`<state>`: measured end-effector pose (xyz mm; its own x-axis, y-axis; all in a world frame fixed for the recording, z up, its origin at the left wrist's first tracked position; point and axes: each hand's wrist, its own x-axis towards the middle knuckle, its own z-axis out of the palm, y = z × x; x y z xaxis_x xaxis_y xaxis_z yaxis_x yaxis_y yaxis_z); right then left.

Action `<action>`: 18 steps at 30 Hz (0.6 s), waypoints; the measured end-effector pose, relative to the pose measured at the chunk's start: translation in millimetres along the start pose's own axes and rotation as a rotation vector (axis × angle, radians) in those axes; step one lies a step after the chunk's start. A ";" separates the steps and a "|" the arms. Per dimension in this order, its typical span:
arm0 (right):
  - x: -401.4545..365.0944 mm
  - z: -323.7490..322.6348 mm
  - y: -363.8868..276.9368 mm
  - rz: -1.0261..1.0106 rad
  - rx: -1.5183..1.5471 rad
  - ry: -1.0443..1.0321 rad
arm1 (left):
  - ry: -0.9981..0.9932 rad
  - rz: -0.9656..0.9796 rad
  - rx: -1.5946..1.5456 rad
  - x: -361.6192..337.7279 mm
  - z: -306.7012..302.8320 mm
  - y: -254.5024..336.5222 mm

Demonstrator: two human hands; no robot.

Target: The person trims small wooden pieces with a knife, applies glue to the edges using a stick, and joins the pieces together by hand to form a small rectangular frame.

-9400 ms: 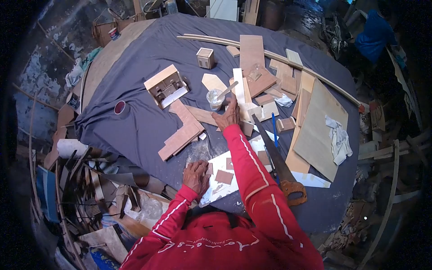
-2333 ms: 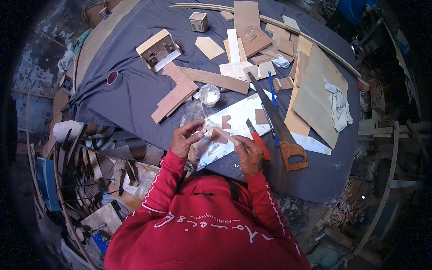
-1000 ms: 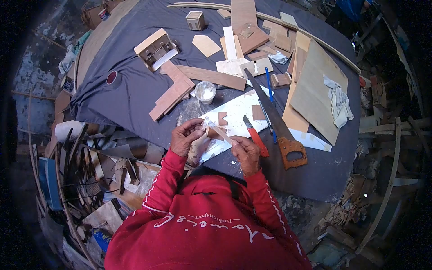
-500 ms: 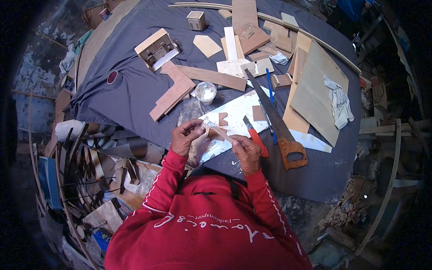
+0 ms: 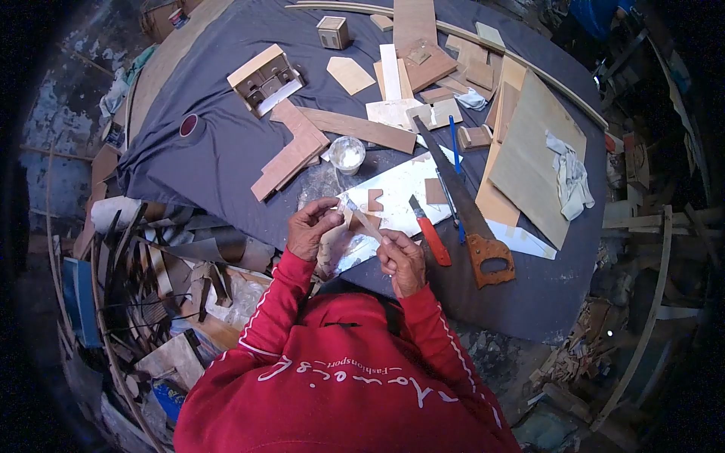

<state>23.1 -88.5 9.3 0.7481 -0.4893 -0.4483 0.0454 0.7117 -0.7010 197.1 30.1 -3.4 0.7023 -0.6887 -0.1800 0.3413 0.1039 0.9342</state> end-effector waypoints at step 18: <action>5.3 -10.7 -22.5 -0.524 -0.699 0.059 | -0.009 -0.018 0.071 2.7 -2.4 4.9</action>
<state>18.9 -112.4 16.8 0.7083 -0.7058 0.0127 -0.0564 -0.0745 -0.9956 202.2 30.5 -0.1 0.6908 -0.6964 -0.1944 0.3085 0.0407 0.9504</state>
